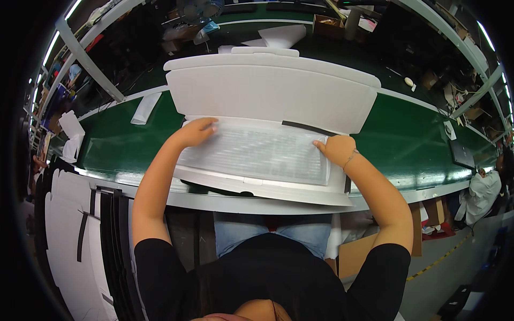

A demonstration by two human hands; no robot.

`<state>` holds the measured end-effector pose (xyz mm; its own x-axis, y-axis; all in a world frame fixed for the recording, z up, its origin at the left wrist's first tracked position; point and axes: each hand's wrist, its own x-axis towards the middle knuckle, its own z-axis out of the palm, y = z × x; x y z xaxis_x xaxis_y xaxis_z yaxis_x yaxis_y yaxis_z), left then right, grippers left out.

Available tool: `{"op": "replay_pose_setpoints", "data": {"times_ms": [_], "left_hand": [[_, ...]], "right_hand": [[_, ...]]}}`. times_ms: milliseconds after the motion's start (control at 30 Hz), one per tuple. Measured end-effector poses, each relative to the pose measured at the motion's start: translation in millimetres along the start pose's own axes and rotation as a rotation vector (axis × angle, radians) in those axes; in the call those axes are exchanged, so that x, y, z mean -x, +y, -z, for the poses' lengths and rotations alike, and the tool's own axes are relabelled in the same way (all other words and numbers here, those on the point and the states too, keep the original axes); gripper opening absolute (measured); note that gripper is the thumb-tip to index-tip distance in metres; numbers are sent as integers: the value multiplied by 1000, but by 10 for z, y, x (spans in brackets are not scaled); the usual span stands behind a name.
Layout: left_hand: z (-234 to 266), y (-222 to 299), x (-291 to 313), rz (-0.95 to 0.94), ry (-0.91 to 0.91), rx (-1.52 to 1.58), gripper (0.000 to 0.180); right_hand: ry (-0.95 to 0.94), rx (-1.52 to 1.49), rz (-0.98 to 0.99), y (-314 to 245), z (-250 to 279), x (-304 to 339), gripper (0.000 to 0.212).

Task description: Wrapping computer keyboards in protective foam sheets and placing them into cardboard boxes on a factory assembly line.

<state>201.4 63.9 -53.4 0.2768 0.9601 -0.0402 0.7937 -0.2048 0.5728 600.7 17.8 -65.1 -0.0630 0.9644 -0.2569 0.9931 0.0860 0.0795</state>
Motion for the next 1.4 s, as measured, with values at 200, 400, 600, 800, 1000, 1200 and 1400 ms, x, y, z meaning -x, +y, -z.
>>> {"op": "replay_pose_setpoints", "data": {"times_ms": [200, 400, 600, 800, 1000, 1200, 1400], "left_hand": [[535, -1094, -116, 85, 416, -345, 34], [821, -2169, 71, 842, 400, -588, 78], [866, -2741, -180, 891, 263, -362, 78], [827, -3046, -506, 715, 571, -537, 67], [1041, -2883, -588, 839, 546, -438, 48], [898, -2791, -442, 659, 678, -279, 42], [942, -1563, -52, 158, 831, 197, 41]], "right_hand": [[436, -378, -80, 238, 85, 400, 29], [575, -881, -427, 1033, -523, 1093, 15], [652, -904, -605, 1286, -814, 1560, 12], [810, -1003, -660, 1361, -754, 1645, 12], [891, -1096, -688, 1367, -743, 1736, 13], [1075, -1215, -620, 1312, -477, 1722, 14], [1092, -1264, -58, 582, 398, 1163, 13]]}}
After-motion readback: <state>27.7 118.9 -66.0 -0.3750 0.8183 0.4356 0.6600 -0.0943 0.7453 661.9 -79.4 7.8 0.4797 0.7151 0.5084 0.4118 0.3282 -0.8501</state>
